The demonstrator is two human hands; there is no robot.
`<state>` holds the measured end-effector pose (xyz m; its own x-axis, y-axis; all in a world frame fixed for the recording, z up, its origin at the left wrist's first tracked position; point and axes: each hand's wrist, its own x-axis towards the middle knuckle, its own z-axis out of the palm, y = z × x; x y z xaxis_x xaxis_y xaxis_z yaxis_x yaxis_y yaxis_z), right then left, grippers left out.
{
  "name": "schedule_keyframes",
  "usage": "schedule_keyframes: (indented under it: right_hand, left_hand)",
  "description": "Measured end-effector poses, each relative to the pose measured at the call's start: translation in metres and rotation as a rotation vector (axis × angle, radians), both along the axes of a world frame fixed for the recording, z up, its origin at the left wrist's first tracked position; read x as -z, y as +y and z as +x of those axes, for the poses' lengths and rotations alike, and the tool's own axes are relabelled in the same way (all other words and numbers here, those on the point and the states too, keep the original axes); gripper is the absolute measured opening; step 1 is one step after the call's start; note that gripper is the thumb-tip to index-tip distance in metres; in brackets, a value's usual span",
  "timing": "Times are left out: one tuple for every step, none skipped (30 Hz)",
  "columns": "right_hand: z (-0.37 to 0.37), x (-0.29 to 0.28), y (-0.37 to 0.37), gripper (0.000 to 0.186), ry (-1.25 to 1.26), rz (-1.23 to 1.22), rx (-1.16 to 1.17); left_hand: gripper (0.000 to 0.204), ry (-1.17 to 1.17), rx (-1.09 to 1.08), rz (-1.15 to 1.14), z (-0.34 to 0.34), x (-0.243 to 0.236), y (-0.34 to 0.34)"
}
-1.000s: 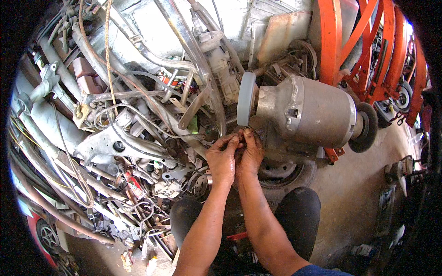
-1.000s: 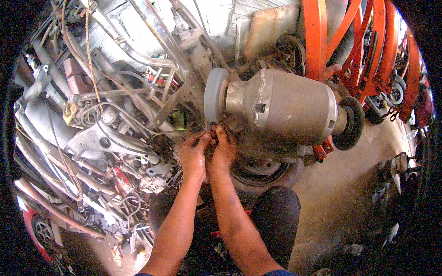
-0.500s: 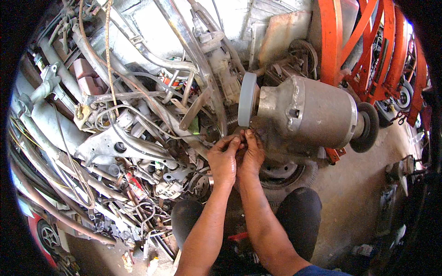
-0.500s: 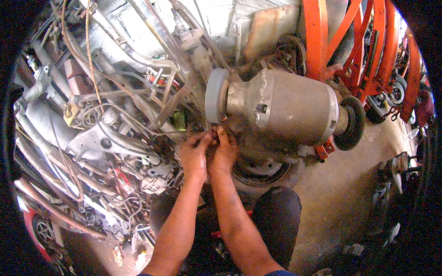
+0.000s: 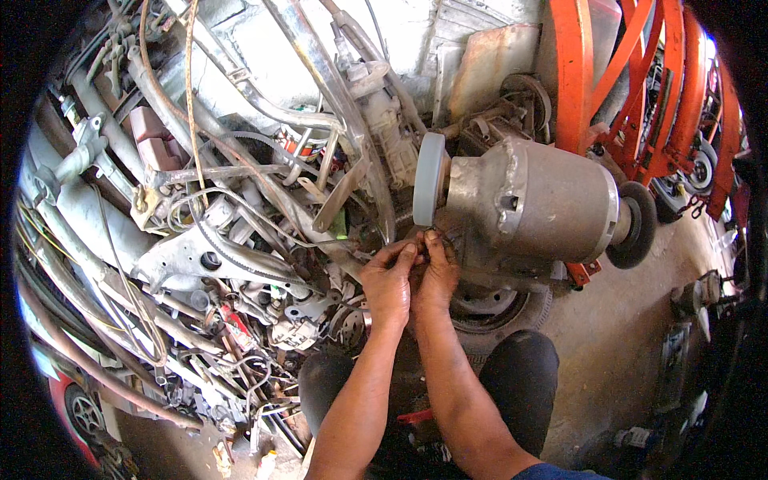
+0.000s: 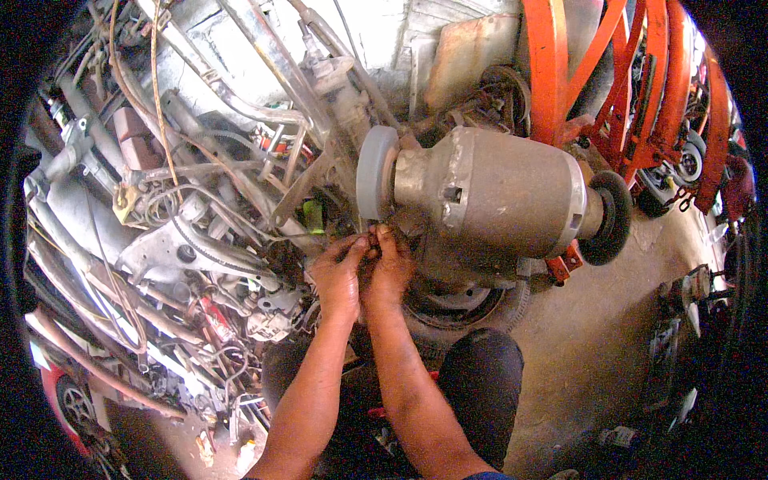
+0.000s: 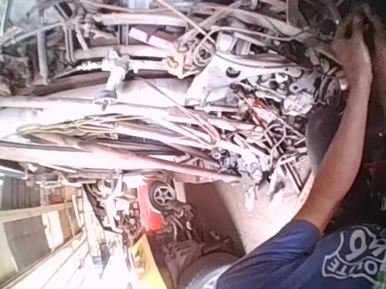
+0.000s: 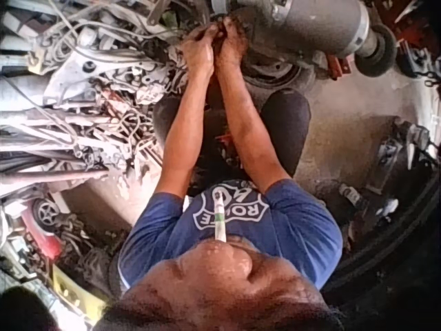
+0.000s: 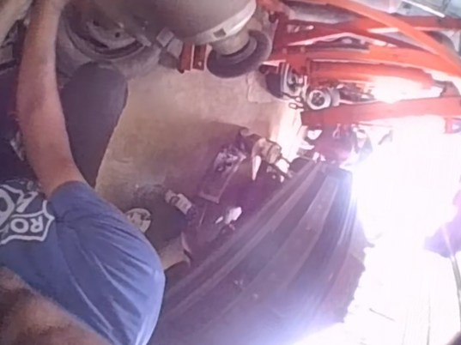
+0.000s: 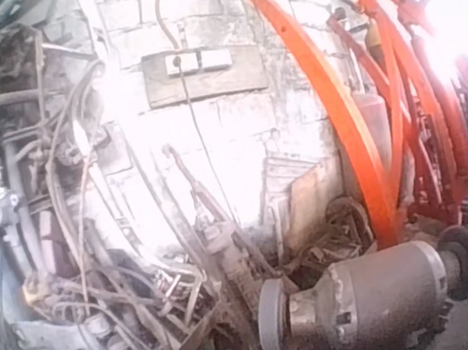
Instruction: The person walks through a garage, fills a red funnel with water from a tap, and carries it to a car engine. They then work on the engine components by hand, manipulating small parts and wires near the exhaust system.
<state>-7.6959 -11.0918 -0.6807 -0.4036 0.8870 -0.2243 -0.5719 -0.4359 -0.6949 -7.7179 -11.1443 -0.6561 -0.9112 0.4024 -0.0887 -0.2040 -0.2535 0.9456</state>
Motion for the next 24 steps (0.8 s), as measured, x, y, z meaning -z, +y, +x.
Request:
schedule_keyframes:
  right_hand:
    - [0.0,0.001,0.003,0.016,0.015,-0.019,0.012]
    - [-0.001,0.002,0.005,0.015,0.029,-0.039,0.024]
    - [-0.002,0.005,0.006,0.016,0.077,-0.037,0.026]
    - [-0.002,0.003,0.006,0.016,0.059,-0.021,0.031]
    - [-0.001,0.002,0.005,0.016,0.041,-0.006,0.037]
    - [-0.001,0.001,0.005,0.016,0.022,0.009,0.042]
    - [-0.002,0.003,0.004,0.016,0.043,0.001,0.031]
    - [-0.003,0.005,0.004,0.016,0.063,-0.006,0.022]
    - [-0.004,0.007,0.004,0.015,0.083,-0.014,0.012]
    - [-0.005,0.008,0.003,0.014,0.081,-0.004,0.009]
    - [-0.006,0.008,0.002,0.013,0.079,0.006,0.006]
    - [-0.006,0.009,0.002,0.013,0.077,0.015,0.004]
    - [-0.007,0.009,0.002,0.013,0.07,0.024,0.006]
    - [-0.007,0.008,0.001,0.015,0.064,0.032,0.009]
    - [-0.008,0.008,0.001,0.016,0.057,0.041,0.011]
    - [-0.008,0.008,0.001,0.016,0.057,0.043,0.012]
    - [-0.008,0.007,0.001,0.017,0.057,0.044,0.012]
    - [-0.008,0.006,0.001,0.017,0.057,0.046,0.012]
    - [-0.008,0.007,0.001,0.017,0.06,0.044,0.013]
    - [-0.008,0.008,0.002,0.017,0.064,0.043,0.012]
    - [-0.008,0.009,0.002,0.018,0.068,0.041,0.011]
    - [-0.007,0.01,0.003,0.018,0.066,0.04,0.009]
    - [-0.006,0.011,0.004,0.018,0.063,0.038,0.003]
    - [-0.006,0.011,0.004,0.018,0.061,0.035,-0.004]
  left_hand:
    - [0.016,0.015,0.005,-0.021,0.0,-0.001,0.002]
    - [0.016,0.029,0.009,-0.042,0.001,-0.002,0.004]
    - [0.016,0.044,0.013,-0.063,0.001,-0.002,0.004]
    - [0.015,0.037,0.011,-0.055,0.002,-0.004,0.004]
    - [0.015,0.03,0.009,-0.047,0.003,-0.006,0.004]
    - [0.015,0.023,0.007,-0.039,0.003,-0.008,0.004]
    - [0.015,0.02,0.005,-0.039,0.003,-0.009,0.003]
    - [0.015,0.017,0.004,-0.04,0.002,-0.01,0.002]
    - [0.014,0.014,0.004,-0.04,0.002,-0.011,0.002]
    - [0.014,0.011,-0.004,-0.033,0.001,-0.009,0.001]
    - [0.014,0.007,-0.011,-0.027,0.001,-0.008,0.0]
    - [0.014,0.003,-0.017,-0.02,0.0,-0.006,0.0]
    - [0.014,-0.001,-0.02,-0.023,0.0,-0.006,0.0]
    - [0.013,-0.004,-0.022,-0.026,0.0,-0.006,0.0]
    - [0.013,-0.008,-0.024,-0.028,0.0,-0.006,0.0]
    - [0.015,-0.006,-0.02,-0.038,-0.001,-0.005,-0.001]
    - [0.017,-0.004,-0.017,-0.047,0.0,-0.004,-0.002]
    - [0.019,-0.002,-0.014,-0.057,0.0,-0.003,-0.002]
    - [0.018,0.0,-0.008,-0.052,0.0,-0.003,-0.002]
    - [0.018,0.002,-0.002,-0.047,-0.001,-0.003,-0.001]
    - [0.018,0.004,0.003,-0.041,-0.001,-0.003,-0.001]
    - [0.018,0.007,0.004,-0.038,0.0,-0.003,0.001]
    - [0.017,0.011,0.002,-0.036,0.0,-0.003,0.001]
    - [0.017,0.016,0.0,-0.034,0.0,-0.003,0.001]
